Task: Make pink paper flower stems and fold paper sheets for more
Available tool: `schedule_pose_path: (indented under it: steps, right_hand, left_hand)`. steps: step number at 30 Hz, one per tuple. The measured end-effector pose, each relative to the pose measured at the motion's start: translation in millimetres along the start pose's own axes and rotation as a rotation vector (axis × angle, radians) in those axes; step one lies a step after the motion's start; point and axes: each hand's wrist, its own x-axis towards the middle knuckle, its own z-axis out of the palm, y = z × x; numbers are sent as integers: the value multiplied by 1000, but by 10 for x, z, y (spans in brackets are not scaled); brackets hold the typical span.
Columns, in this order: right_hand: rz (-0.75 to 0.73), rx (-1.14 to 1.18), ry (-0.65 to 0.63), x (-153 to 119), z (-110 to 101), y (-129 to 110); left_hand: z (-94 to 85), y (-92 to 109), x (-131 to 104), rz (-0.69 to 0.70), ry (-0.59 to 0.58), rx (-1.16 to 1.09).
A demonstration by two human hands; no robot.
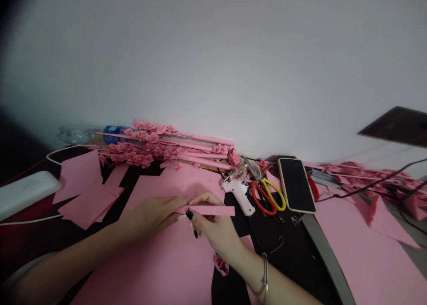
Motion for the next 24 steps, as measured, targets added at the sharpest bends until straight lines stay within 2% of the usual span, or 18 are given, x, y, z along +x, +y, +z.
schedule_pose_path:
  steps: [3,8,10,12,14,16,19,24]
  right_hand:
    - [9,87,43,28,3,28]
    - [-40,243,297,104,-78,-35]
    - [-45,266,405,119,-117,-63]
    - [-19,250,457,118,-139,-67]
    - [3,224,444,107,-137,-47]
    - [-5,212,391,91,-115,-14]
    - [11,220,293,67,-70,26]
    - [77,272,192,42,-43,45]
  left_hand:
    - [-19,-11,-6,-1,3,-42]
    - [-118,-97,-7,5,76,-120]
    - [-165,-160,5,-90,158,-110]
    - [-220,-249,26,-268,275,-52]
    - [-286,-369,45,-435,399,79]
    - [-350,-513,51,-528,472,270]
    - [-408,-721,31,-644,400,468]
    - [-398,-877,-1,-696,268,496]
